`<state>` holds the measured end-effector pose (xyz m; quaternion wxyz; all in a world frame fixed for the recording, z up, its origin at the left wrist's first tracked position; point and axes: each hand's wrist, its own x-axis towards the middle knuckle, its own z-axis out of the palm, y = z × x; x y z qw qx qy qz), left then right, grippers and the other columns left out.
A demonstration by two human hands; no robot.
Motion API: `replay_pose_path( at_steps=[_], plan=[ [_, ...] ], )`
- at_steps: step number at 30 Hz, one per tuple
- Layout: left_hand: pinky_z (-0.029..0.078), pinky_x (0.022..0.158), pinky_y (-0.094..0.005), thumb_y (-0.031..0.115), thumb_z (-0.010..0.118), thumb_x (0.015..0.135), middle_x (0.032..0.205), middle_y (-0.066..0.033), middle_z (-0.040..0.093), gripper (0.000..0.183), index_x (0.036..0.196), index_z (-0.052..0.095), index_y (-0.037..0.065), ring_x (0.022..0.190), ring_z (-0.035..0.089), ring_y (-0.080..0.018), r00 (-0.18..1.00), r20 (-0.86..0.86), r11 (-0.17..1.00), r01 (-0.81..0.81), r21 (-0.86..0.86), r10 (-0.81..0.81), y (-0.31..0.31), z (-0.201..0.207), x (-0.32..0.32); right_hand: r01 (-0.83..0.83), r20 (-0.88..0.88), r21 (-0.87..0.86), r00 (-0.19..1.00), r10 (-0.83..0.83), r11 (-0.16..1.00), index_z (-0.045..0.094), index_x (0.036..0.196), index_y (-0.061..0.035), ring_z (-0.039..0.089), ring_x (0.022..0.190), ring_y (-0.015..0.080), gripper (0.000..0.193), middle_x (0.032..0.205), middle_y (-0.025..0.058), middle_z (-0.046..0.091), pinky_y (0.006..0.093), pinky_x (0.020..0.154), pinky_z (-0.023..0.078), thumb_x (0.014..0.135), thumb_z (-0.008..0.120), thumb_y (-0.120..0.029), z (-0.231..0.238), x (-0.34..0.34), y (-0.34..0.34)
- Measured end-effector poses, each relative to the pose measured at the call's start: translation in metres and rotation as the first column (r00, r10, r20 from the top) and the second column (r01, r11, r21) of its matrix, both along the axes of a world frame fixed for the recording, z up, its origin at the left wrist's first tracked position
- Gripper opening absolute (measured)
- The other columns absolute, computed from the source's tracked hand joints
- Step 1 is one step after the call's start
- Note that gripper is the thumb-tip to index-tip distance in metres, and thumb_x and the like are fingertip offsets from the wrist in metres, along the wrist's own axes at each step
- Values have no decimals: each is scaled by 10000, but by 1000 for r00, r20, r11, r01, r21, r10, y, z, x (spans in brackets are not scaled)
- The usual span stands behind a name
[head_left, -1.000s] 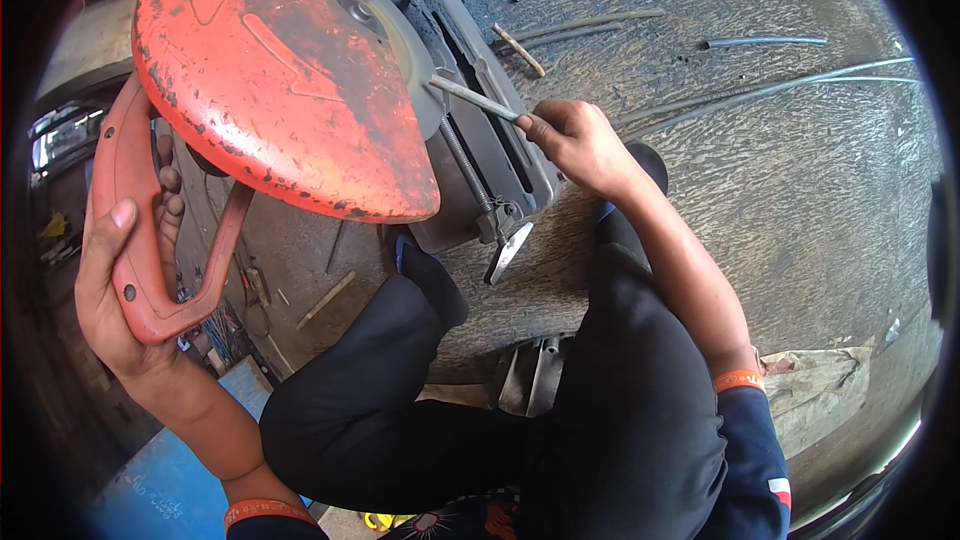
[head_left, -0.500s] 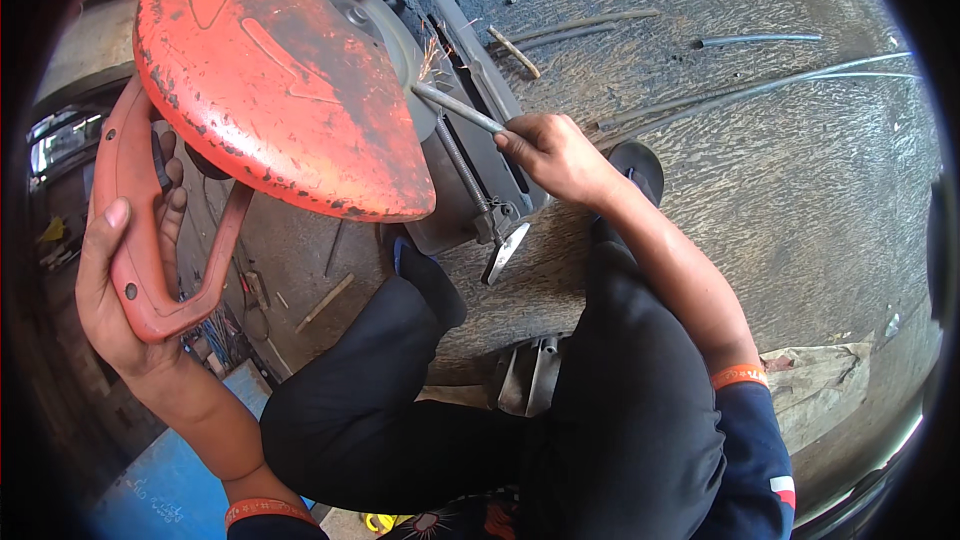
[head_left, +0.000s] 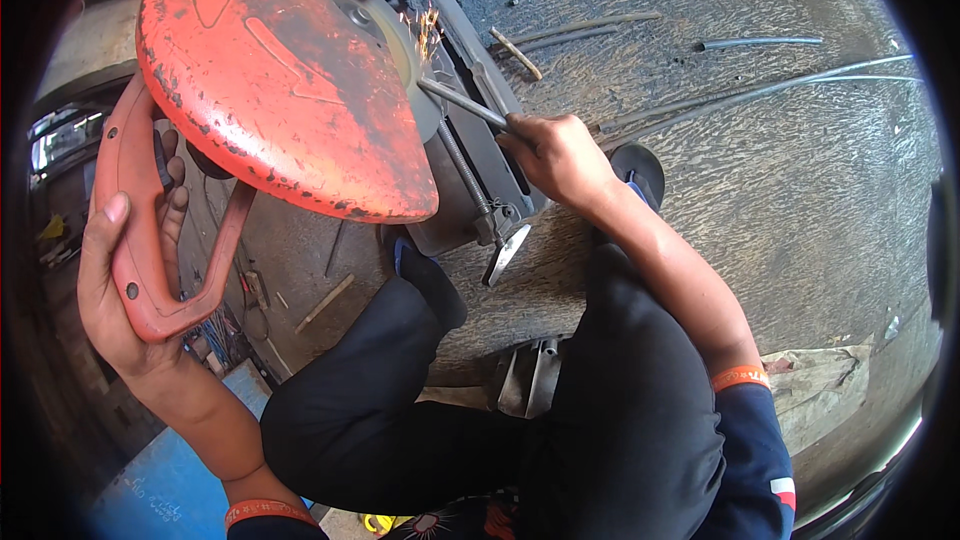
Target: Cutting and smoothing the ends of metal rods using a chop saw.
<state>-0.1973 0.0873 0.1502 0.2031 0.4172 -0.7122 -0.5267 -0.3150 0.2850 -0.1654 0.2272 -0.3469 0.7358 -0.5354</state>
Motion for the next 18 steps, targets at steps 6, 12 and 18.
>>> replay_pose_path(
  at_steps=[6,12,18],
  plan=[
    [447,943,-373,176,558,877,1214,-260,537,569,1312,390,-150,1075,580,-294,1000,-2,1000,9,24,-9,0,1,0,40,-133,-27,990,-43,999,642,929,-34,614,680,407,192,666,206,597,470,609,492,857,617,-211,2,0,4],
    [493,915,-356,144,578,889,1096,-234,596,517,1292,411,-132,956,614,-264,997,22,998,-69,12,68,0,2,-1,-58,404,83,915,20,995,668,883,14,598,621,218,291,667,123,630,359,597,466,898,541,-248,7,-17,10],
    [485,933,-368,170,587,890,1122,-243,586,543,1296,400,-138,983,609,-277,999,-48,999,-15,44,17,6,0,-3,-107,495,14,865,86,994,660,824,15,520,591,101,317,645,33,603,299,557,424,924,526,-255,3,-15,6]
  ],
)
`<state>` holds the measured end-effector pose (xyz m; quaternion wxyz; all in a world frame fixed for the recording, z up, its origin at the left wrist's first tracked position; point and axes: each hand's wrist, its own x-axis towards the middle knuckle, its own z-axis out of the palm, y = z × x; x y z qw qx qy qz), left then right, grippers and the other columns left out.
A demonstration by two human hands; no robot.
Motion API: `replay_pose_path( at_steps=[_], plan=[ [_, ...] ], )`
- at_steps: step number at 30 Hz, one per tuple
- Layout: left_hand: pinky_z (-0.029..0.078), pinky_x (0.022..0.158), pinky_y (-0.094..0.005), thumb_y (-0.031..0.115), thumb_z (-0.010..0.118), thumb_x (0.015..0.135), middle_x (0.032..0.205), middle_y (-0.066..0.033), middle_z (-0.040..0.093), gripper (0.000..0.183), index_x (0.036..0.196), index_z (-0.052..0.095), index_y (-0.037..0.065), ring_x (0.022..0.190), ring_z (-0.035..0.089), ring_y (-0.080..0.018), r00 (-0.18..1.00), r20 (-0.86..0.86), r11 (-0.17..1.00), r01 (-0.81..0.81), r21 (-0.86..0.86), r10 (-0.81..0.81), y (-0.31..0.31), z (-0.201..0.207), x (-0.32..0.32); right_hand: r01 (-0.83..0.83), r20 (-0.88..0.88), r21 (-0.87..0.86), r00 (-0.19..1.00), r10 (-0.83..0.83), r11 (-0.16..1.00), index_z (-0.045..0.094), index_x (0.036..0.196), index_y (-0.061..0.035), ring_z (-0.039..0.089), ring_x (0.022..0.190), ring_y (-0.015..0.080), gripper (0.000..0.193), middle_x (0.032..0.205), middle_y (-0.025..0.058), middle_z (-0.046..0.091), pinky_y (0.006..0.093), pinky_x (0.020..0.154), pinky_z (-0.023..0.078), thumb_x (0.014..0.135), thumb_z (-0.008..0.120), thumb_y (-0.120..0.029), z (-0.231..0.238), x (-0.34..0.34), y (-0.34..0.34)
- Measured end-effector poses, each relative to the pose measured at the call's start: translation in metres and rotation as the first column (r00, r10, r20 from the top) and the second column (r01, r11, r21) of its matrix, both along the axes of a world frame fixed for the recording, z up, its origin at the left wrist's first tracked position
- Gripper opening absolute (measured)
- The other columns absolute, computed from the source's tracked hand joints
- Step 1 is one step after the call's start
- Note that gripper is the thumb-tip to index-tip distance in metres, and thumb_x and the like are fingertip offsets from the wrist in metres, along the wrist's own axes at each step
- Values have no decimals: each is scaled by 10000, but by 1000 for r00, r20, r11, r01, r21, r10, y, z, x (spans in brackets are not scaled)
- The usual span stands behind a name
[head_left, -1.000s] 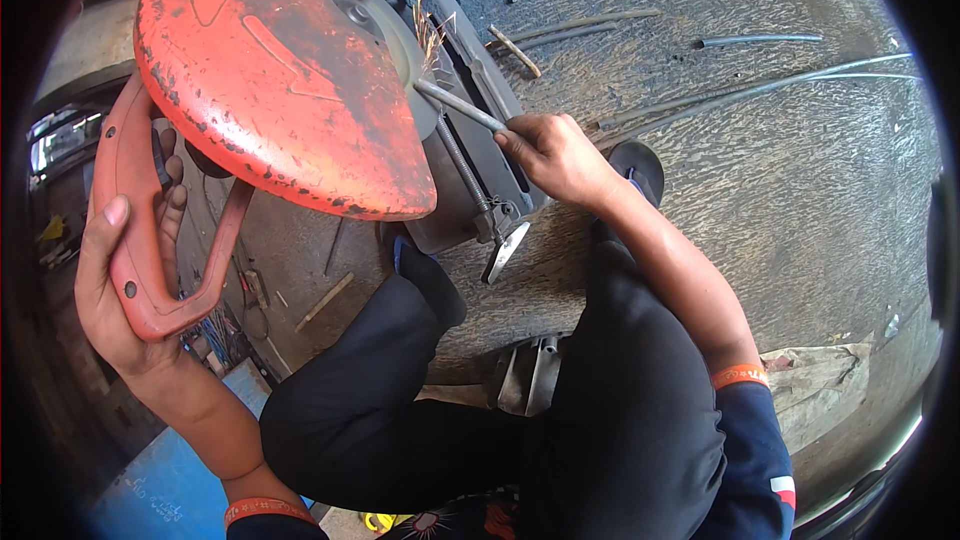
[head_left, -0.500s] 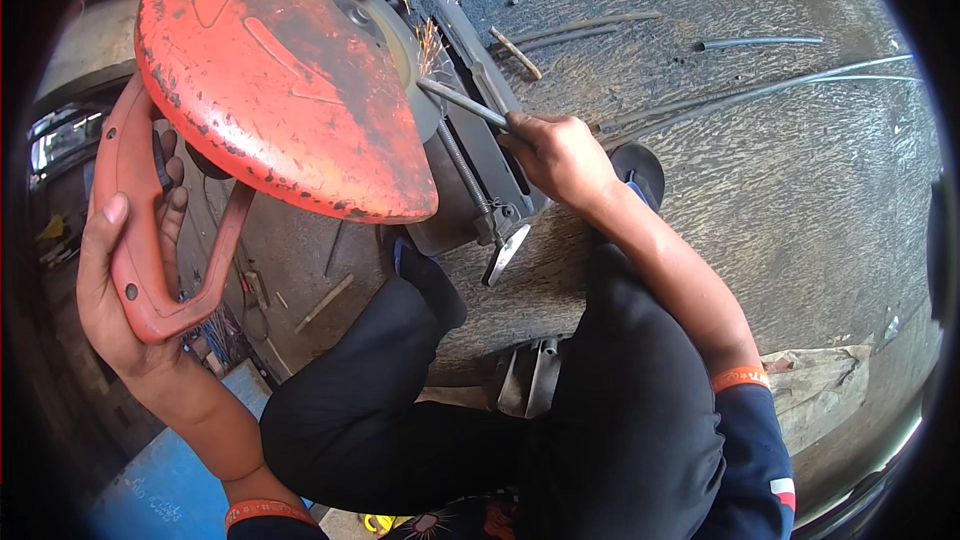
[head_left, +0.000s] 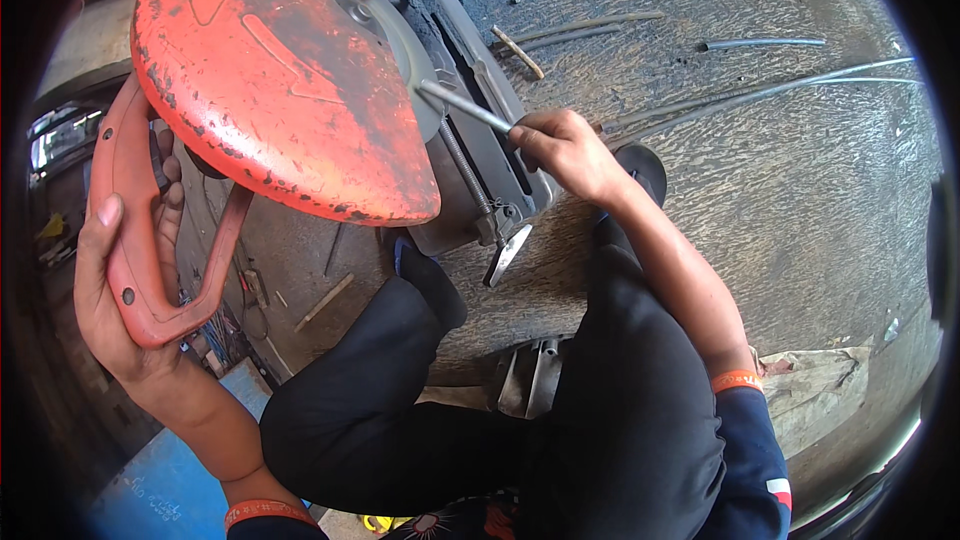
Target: Cutting and smoothing the ends of metal rods using a chop saw.
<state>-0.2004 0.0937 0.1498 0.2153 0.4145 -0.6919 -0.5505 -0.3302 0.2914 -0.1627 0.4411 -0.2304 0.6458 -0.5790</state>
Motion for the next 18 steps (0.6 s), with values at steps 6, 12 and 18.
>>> replay_pose_path(
  at_steps=[6,12,18],
  plan=[
    [478,951,-379,187,590,889,1135,-218,589,546,1302,409,-120,991,603,-268,1000,-2,1000,-13,2,13,0,-2,-1,-12,-185,44,983,20,999,637,853,32,613,670,394,276,676,240,587,444,657,471,891,564,-231,7,7,-3],
    [492,939,-430,205,591,884,1126,-187,598,539,1310,427,-80,996,597,-255,1000,16,1000,-18,24,18,-4,0,2,16,-326,41,945,-2,999,647,857,16,610,688,417,216,701,241,595,453,635,479,870,609,-196,8,9,-1],
    [505,911,-513,221,591,881,1110,-166,603,528,1307,443,-53,1001,593,-244,999,-1,999,-43,31,43,-5,0,2,113,-454,-115,878,-154,987,659,909,-8,618,677,398,178,699,206,611,453,612,498,839,641,-170,-2,16,-3]
  ],
)
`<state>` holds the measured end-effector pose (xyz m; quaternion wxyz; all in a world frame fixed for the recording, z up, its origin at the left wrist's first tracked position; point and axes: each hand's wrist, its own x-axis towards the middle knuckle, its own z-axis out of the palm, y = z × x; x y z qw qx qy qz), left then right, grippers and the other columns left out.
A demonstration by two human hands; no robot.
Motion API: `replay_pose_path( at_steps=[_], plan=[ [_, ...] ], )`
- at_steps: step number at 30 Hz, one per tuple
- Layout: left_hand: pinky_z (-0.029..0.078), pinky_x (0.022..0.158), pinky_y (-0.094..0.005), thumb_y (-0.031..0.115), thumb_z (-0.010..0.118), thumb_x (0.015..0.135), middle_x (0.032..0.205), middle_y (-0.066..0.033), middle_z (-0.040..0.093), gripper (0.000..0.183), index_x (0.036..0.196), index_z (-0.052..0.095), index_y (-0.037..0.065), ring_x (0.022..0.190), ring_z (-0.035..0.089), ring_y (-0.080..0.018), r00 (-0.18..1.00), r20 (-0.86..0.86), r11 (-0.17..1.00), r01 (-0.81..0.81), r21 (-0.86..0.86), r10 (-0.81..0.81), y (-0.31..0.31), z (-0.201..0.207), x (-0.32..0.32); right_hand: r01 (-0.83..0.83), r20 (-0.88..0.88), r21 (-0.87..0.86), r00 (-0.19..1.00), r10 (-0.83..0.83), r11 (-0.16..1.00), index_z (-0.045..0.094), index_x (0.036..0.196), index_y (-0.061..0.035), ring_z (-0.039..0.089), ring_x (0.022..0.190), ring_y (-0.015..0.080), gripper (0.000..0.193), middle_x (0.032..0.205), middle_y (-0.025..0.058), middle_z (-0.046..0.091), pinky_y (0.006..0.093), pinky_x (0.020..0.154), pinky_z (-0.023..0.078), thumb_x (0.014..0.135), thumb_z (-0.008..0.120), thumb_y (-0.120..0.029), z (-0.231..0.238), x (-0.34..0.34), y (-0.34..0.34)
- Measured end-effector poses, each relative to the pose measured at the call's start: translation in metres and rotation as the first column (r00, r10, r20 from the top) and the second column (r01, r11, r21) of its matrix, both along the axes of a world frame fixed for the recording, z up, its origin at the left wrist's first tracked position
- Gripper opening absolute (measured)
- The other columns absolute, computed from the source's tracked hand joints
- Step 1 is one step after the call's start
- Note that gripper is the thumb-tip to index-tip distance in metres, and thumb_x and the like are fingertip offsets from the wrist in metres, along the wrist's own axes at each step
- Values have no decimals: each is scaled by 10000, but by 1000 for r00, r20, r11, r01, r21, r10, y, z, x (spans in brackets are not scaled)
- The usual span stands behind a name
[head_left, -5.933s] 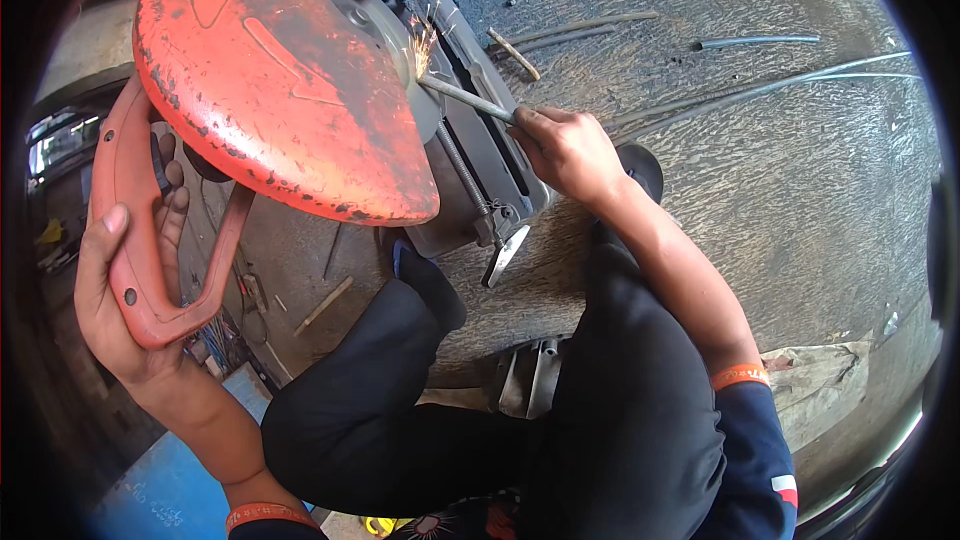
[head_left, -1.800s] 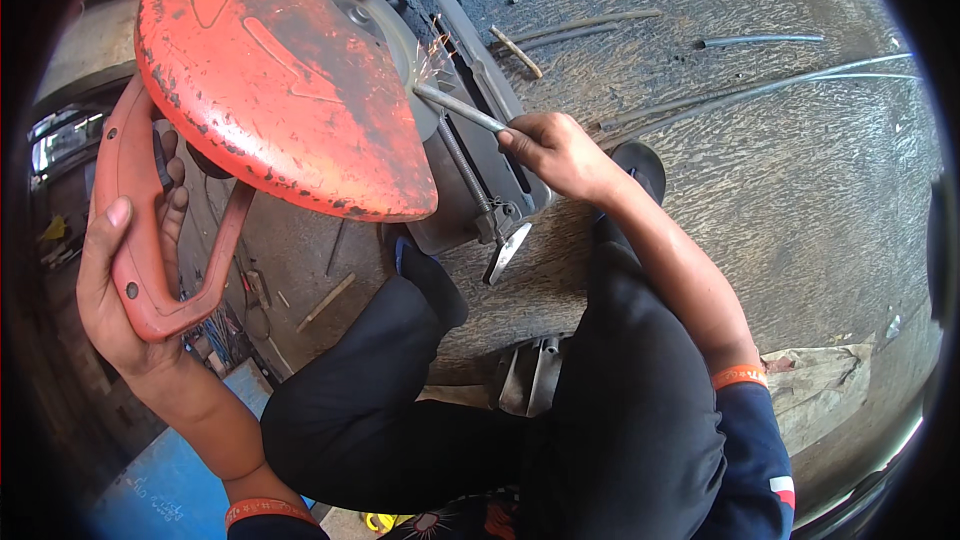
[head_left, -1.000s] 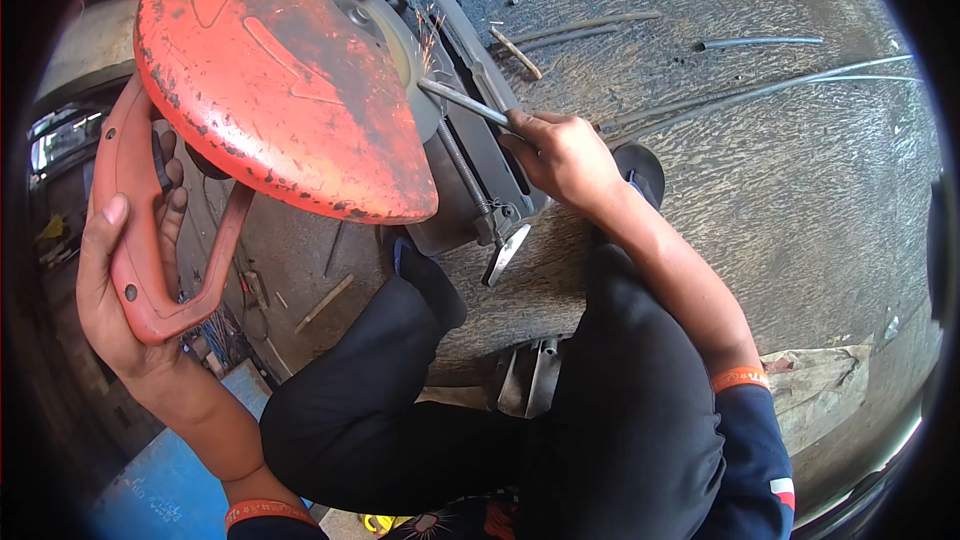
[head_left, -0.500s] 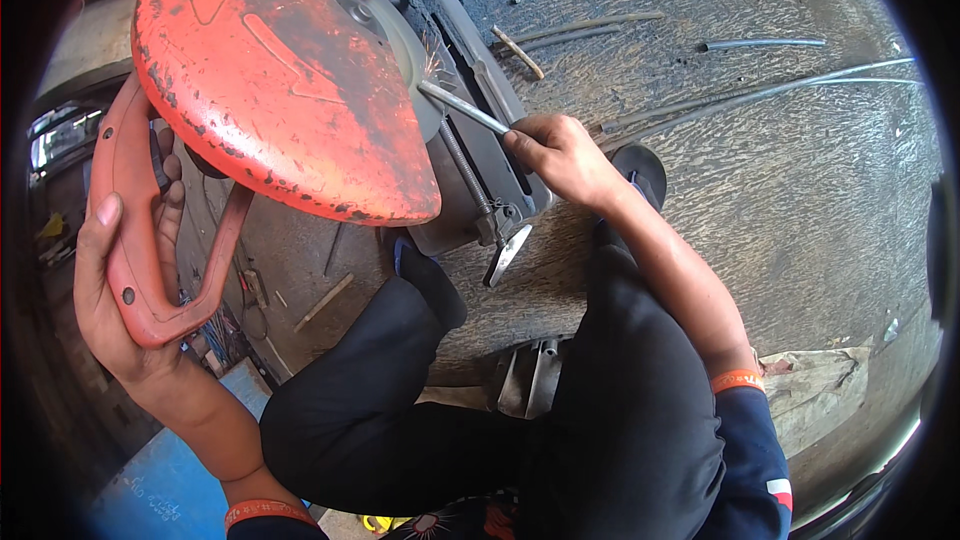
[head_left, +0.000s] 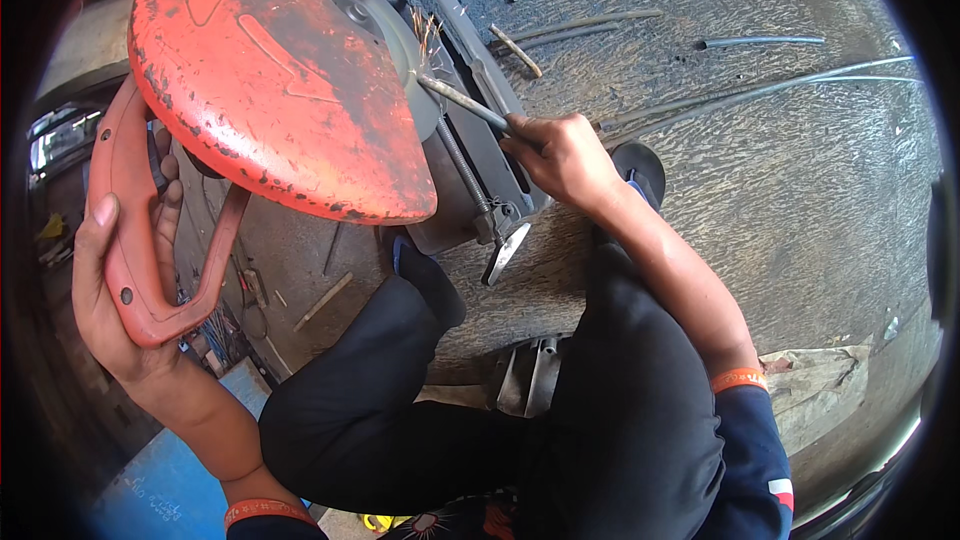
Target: Cutting and smoothing the ends of metal rods using a chop saw.
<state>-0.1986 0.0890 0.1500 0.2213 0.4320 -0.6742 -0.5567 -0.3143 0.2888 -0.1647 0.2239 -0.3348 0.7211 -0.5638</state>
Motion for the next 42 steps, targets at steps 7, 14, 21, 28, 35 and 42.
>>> replay_pose_path(
  at_steps=[7,14,21,28,35,42],
  plan=[
    [480,943,-373,202,572,895,1110,-196,598,538,1311,415,-99,1002,592,-254,998,24,998,63,-19,-62,-3,1,3,-12,-413,99,909,52,995,659,1021,-83,628,614,315,193,715,119,614,416,536,505,851,618,-166,8,-8,13],
    [461,941,-372,167,526,885,1129,-270,576,555,1306,380,-164,1015,603,-288,985,112,988,140,-59,-133,-9,4,5,145,-693,218,719,49,965,697,1013,-155,607,798,218,186,782,45,617,374,723,481,874,577,-135,13,-67,-4],
    [459,942,-371,178,534,867,1136,-284,574,593,1320,363,-163,1026,601,-294,988,71,989,138,-54,-134,-4,2,4,43,-801,145,592,92,989,707,904,-174,610,933,195,135,846,14,644,333,794,448,804,618,-154,26,-107,-29],
    [452,954,-378,192,540,861,1151,-299,560,621,1330,349,-168,1037,596,-303,990,97,994,104,-35,-100,-8,4,6,48,-838,196,527,142,979,721,981,-126,609,901,173,176,880,21,677,334,825,457,842,658,-213,36,-107,-31],
    [457,963,-384,187,541,860,1159,-304,551,617,1322,352,-175,1057,592,-308,992,87,996,94,-4,-93,-8,6,5,62,-842,200,522,139,978,724,980,-128,606,881,173,175,865,15,672,331,812,450,839,666,-214,38,-102,-29],
    [490,917,-343,156,532,863,1114,-279,580,572,1312,377,-163,972,621,-281,998,59,999,27,-30,-25,-6,4,6,43,-844,171,522,124,984,724,981,-136,604,877,171,177,843,12,661,331,800,443,827,676,-208,39,-101,-23]
  ],
)
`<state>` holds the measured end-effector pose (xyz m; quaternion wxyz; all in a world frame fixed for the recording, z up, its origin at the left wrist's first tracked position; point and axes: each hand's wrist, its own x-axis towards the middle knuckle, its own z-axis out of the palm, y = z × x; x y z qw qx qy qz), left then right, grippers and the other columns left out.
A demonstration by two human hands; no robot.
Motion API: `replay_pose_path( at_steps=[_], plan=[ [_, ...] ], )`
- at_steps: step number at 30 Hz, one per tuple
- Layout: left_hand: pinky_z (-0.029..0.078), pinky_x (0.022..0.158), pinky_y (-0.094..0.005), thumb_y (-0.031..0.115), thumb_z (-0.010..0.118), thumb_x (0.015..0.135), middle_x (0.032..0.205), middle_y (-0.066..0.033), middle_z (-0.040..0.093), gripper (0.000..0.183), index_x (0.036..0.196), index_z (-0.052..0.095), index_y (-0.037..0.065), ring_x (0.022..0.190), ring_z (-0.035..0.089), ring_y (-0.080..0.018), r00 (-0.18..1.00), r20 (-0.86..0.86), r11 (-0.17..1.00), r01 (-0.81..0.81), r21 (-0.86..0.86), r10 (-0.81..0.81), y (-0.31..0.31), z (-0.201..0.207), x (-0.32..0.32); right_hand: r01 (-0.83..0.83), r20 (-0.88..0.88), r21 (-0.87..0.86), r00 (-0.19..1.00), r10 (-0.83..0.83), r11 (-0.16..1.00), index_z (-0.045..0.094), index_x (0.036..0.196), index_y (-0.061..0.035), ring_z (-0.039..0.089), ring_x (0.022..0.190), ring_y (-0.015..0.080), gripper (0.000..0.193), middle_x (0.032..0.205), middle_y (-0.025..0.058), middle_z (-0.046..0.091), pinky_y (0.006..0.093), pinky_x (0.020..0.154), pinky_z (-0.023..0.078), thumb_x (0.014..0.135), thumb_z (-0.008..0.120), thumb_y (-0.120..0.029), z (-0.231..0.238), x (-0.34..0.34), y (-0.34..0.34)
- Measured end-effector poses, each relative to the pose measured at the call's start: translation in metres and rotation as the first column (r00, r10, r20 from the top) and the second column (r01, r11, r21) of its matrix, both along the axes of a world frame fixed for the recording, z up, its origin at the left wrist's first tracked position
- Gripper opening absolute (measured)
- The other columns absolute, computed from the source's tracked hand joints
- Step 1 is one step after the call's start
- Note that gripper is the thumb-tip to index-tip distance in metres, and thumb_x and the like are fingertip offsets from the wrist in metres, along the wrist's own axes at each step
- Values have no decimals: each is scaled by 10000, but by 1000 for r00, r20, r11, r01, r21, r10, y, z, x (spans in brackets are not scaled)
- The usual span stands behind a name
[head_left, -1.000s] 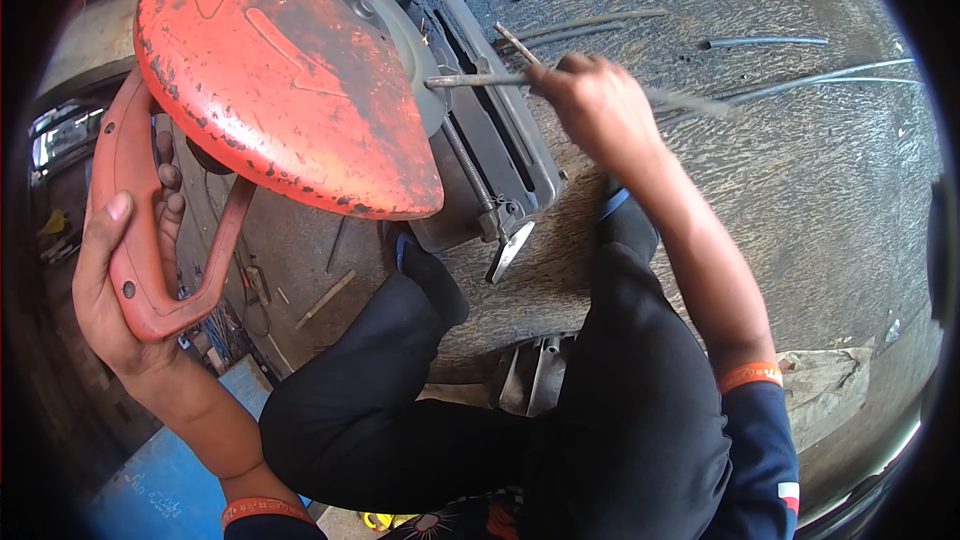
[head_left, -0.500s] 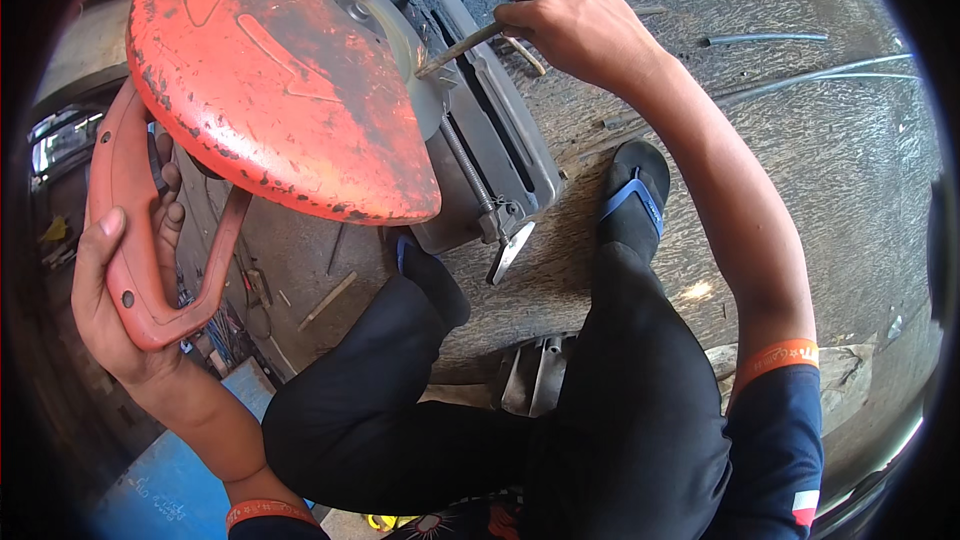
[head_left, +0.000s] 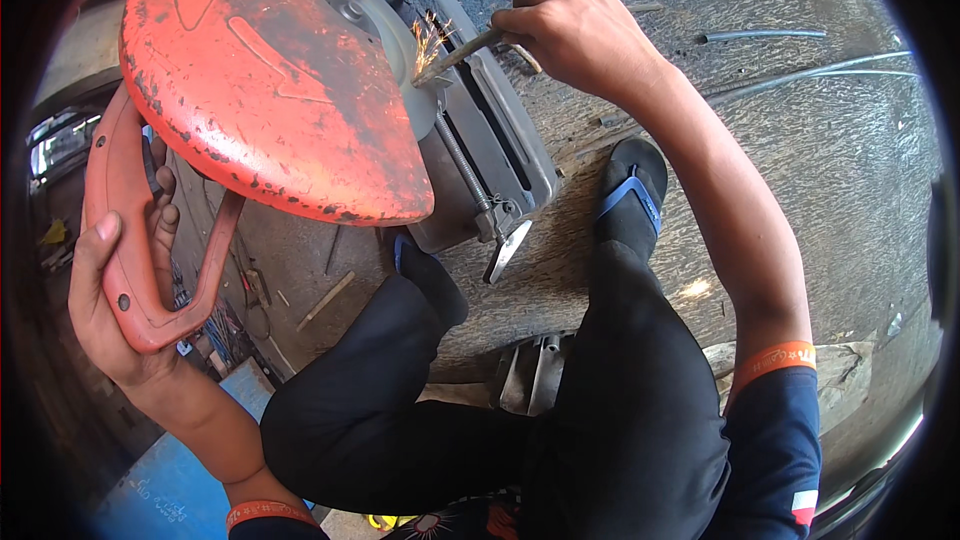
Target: Cutting and smoothing the ends of metal rods using a chop saw.
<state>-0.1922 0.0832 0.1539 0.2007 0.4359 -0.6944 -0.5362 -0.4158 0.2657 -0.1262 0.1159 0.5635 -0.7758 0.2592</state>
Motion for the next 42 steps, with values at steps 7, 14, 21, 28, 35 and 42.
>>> replay_pose_path(
  at_steps=[7,14,21,28,35,42],
  plan=[
    [503,881,-313,140,533,862,1075,-255,599,546,1303,395,-152,920,623,-252,984,85,987,152,50,-156,-5,5,-1,56,41,45,997,-58,997,724,954,-171,606,929,164,154,854,0,661,325,802,436,816,655,-166,-4,2,4],
    [498,897,-327,135,542,856,1099,-275,588,555,1302,391,-159,947,624,-264,999,28,999,47,-8,-47,-2,2,1,87,9,90,996,-88,992,723,984,-159,601,930,175,163,876,5,664,334,828,449,845,653,-209,-7,2,-7],
    [477,890,-307,141,527,854,1175,-230,572,561,1332,393,-121,1000,607,-249,994,21,994,105,-28,-104,2,-1,-6,51,-34,42,998,-49,998,723,914,-171,612,928,159,151,841,6,664,330,791,420,813,636,-101,-10,-2,-2],
    [484,802,-289,118,539,851,1142,-144,598,517,1334,435,-34,973,614,-204,947,-50,948,315,-49,-317,-11,-12,-2,-98,296,297,955,7,950,699,920,-150,593,949,269,116,856,79,633,400,822,450,865,598,-157,15,21,68],
    [492,783,-301,149,648,819,1089,-113,628,476,1248,522,-16,928,615,-176,965,-140,968,201,-150,-222,-16,-31,-13,43,706,138,697,-129,989,572,1232,-3,654,926,311,340,940,200,665,368,817,488,898,556,-66,143,55,124],
    [489,830,-361,11,639,784,1019,-167,630,196,971,662,-46,921,626,-299,885,-169,489,73,-869,-433,37,-2,35,3,729,-153,676,111,988,532,1098,19,625,844,208,194,911,134,673,345,810,485,913,547,-36,275,119,102]
  ],
)
